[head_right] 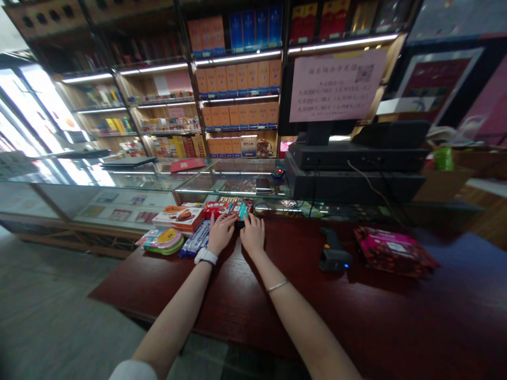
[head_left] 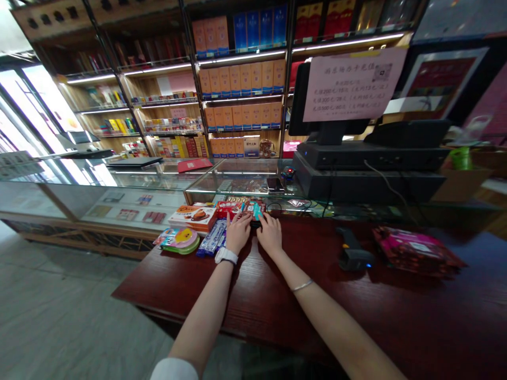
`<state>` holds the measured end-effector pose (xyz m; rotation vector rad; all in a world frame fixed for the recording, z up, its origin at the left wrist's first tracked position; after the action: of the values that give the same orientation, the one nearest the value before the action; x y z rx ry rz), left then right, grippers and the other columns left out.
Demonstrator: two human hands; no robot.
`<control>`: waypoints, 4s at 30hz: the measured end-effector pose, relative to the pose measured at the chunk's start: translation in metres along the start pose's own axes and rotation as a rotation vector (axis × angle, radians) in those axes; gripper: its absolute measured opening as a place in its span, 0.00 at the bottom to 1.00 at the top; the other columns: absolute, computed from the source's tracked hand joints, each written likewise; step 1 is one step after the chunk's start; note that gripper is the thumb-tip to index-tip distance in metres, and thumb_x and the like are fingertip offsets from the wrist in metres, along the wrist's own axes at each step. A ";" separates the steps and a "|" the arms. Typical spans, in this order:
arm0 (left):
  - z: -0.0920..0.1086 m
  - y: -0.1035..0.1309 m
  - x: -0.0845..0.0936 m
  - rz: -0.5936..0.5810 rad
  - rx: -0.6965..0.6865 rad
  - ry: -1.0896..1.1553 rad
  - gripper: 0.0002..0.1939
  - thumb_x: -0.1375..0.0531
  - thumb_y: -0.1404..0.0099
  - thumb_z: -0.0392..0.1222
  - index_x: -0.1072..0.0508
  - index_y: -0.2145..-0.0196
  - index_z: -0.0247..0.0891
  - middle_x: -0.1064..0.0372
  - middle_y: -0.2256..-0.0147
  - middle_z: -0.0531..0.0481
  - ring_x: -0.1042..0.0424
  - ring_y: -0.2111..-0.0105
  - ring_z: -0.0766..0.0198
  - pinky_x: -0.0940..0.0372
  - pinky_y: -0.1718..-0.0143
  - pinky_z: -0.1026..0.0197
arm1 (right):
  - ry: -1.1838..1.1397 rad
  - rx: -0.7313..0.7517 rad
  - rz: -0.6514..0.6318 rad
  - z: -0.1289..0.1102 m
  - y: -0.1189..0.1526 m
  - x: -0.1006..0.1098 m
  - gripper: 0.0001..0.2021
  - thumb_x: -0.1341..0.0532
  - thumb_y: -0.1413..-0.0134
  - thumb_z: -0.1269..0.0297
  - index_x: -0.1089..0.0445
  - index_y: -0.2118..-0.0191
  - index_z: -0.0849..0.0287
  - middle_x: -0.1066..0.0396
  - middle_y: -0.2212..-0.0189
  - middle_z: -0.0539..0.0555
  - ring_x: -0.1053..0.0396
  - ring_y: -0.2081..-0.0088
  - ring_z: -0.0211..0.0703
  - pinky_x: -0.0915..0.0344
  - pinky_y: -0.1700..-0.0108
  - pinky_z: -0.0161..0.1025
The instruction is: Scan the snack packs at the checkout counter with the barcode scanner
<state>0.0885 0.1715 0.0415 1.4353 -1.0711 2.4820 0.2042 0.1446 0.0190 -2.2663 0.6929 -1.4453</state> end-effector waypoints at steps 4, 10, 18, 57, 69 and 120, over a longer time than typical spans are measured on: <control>-0.001 0.001 -0.001 0.000 0.002 0.011 0.21 0.47 0.34 0.35 0.26 0.47 0.47 0.29 0.45 0.52 0.40 0.38 0.48 0.69 0.33 0.35 | 0.005 0.015 -0.021 -0.004 0.001 0.000 0.27 0.47 0.46 0.73 0.35 0.39 0.58 0.39 0.37 0.60 0.41 0.39 0.55 0.51 0.35 0.57; -0.004 0.002 -0.008 -0.019 -0.001 0.019 0.25 0.47 0.36 0.33 0.30 0.43 0.49 0.32 0.42 0.51 0.44 0.35 0.50 0.71 0.33 0.34 | 0.031 0.030 -0.041 -0.003 0.002 -0.007 0.29 0.47 0.47 0.74 0.39 0.37 0.59 0.42 0.35 0.60 0.43 0.38 0.57 0.53 0.35 0.60; 0.001 0.004 -0.011 -0.028 0.041 0.030 0.27 0.46 0.38 0.34 0.32 0.41 0.44 0.34 0.40 0.47 0.47 0.35 0.47 0.72 0.33 0.34 | 0.050 0.028 -0.075 -0.004 0.000 -0.006 0.30 0.46 0.48 0.73 0.39 0.37 0.59 0.44 0.34 0.59 0.44 0.37 0.59 0.54 0.34 0.60; 0.272 0.046 -0.033 -0.174 -0.510 0.080 0.23 0.47 0.34 0.36 0.35 0.42 0.42 0.44 0.35 0.48 0.52 0.32 0.53 0.61 0.31 0.37 | 0.393 0.074 0.244 0.131 0.090 0.243 0.21 0.47 0.40 0.64 0.35 0.42 0.60 0.37 0.38 0.60 0.41 0.38 0.56 0.53 0.34 0.59; 0.353 0.048 -0.076 -0.240 -0.566 0.134 0.26 0.46 0.35 0.38 0.38 0.39 0.42 0.41 0.36 0.46 0.48 0.34 0.53 0.59 0.32 0.39 | 0.420 -0.155 0.276 0.253 0.143 0.291 0.23 0.46 0.40 0.61 0.36 0.41 0.59 0.37 0.40 0.63 0.40 0.39 0.57 0.46 0.37 0.61; 0.329 0.022 -0.072 -0.141 -0.285 0.357 0.33 0.45 0.37 0.34 0.46 0.35 0.39 0.37 0.39 0.41 0.43 0.36 0.51 0.54 0.34 0.39 | 0.071 -0.169 0.452 0.236 0.115 0.289 0.20 0.43 0.38 0.60 0.33 0.41 0.50 0.33 0.41 0.59 0.37 0.39 0.51 0.48 0.37 0.61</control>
<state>0.3606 -0.0253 0.0777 0.9133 -1.1430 2.2572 0.4975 -0.1073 0.0713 -1.9998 1.2955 -1.2861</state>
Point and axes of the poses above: each hand's wrist, its own y-axis away from the middle knuckle, its own x-axis out of the back of the hand, z = x × y, the point moved 9 cm from there along -y, towards the middle knuckle
